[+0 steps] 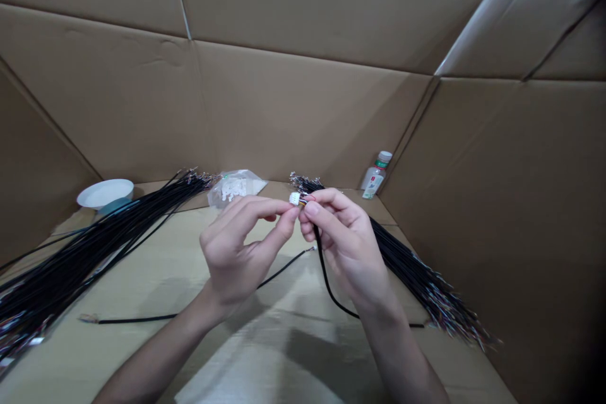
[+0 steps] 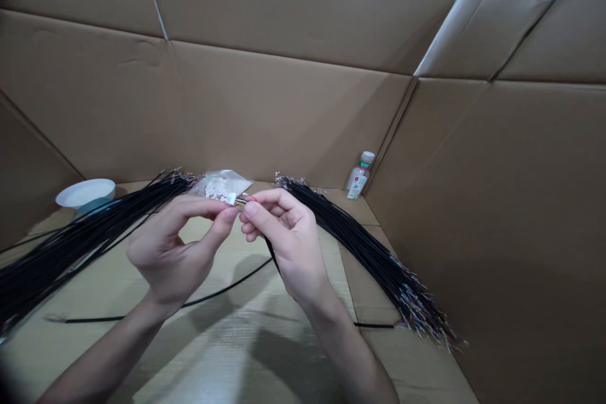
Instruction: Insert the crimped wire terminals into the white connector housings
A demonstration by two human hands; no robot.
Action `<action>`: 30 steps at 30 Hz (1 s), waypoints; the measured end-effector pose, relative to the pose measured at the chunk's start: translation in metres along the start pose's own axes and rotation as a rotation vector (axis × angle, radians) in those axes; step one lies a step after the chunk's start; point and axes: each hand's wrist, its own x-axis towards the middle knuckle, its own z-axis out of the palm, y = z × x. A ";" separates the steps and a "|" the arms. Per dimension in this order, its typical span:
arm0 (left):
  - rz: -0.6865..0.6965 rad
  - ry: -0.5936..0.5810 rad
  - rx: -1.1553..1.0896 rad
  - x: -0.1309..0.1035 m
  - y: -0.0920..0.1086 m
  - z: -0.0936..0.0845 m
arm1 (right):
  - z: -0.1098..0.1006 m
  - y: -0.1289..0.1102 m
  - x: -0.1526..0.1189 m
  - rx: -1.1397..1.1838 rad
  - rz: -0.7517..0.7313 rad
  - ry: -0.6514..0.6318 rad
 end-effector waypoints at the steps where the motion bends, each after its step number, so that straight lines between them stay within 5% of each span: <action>1: 0.036 0.002 0.016 -0.002 -0.001 0.000 | 0.000 0.002 0.000 -0.016 -0.028 0.012; 9: 0.367 -0.032 0.270 -0.006 -0.010 -0.003 | 0.010 0.008 -0.006 -0.292 -0.308 0.189; 15: 0.370 0.026 0.276 -0.002 -0.015 -0.002 | 0.010 0.018 -0.008 -0.503 -0.467 0.229; 20: 0.198 -0.042 0.093 0.003 -0.017 -0.001 | 0.007 0.023 -0.007 -0.602 -0.502 0.190; 30: -0.523 -0.337 -0.508 0.017 -0.008 -0.011 | 0.007 0.032 -0.002 -0.483 -0.523 0.176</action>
